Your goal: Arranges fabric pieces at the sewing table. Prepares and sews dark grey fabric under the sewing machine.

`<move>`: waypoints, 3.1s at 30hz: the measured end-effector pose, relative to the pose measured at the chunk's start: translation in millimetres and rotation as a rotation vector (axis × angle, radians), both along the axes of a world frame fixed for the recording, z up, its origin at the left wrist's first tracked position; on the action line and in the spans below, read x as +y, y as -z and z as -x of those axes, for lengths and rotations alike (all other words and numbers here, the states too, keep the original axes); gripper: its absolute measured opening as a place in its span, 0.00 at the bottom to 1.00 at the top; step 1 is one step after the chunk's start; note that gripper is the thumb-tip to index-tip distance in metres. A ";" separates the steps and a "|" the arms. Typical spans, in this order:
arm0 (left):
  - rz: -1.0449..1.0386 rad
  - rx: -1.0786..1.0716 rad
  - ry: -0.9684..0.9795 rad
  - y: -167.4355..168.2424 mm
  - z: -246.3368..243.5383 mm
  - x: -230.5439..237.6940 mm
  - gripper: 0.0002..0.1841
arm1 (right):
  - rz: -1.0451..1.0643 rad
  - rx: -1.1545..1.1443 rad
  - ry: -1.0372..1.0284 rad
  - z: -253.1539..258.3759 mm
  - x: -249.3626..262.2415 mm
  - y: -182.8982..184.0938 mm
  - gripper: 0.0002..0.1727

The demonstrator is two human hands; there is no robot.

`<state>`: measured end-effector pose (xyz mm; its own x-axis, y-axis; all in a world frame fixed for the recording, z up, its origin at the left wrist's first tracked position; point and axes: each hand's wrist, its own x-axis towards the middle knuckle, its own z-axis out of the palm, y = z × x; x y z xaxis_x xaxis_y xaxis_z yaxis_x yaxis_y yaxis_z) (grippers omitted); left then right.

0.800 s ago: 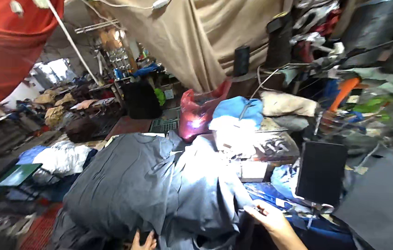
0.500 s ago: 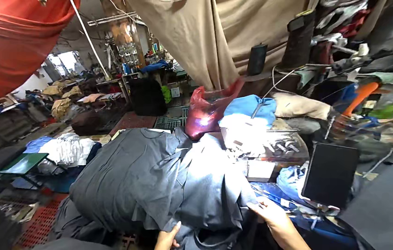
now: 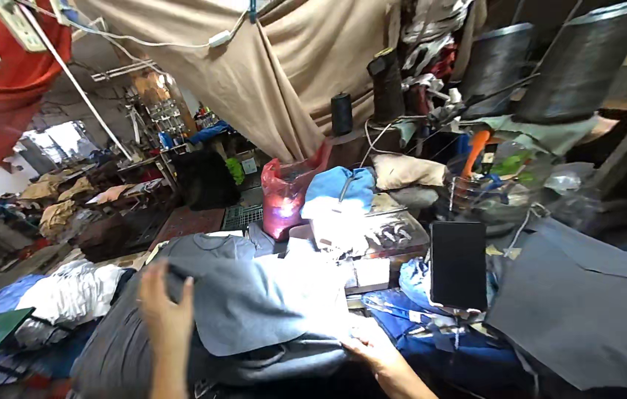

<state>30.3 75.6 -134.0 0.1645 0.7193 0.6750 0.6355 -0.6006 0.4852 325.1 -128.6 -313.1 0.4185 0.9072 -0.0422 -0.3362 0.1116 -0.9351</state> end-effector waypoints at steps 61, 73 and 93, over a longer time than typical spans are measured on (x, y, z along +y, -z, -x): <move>0.272 0.494 0.464 59.8 -197.1 -82.1 0.15 | 0.012 -0.150 -0.142 -29.9 15.8 -14.1 0.08; 0.104 0.374 0.387 84.5 -233.4 -69.9 0.14 | 0.088 -0.193 -0.024 -31.1 27.5 -32.5 0.10; 0.052 0.406 0.372 83.2 -217.5 -84.2 0.13 | 0.069 -0.226 0.029 -29.4 28.8 -22.1 0.13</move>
<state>247.9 -8.5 -217.1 0.6540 0.5934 0.4693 0.5270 -0.8024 0.2802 354.5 -99.8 -291.0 0.4506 0.8927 -0.0063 -0.1151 0.0511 -0.9920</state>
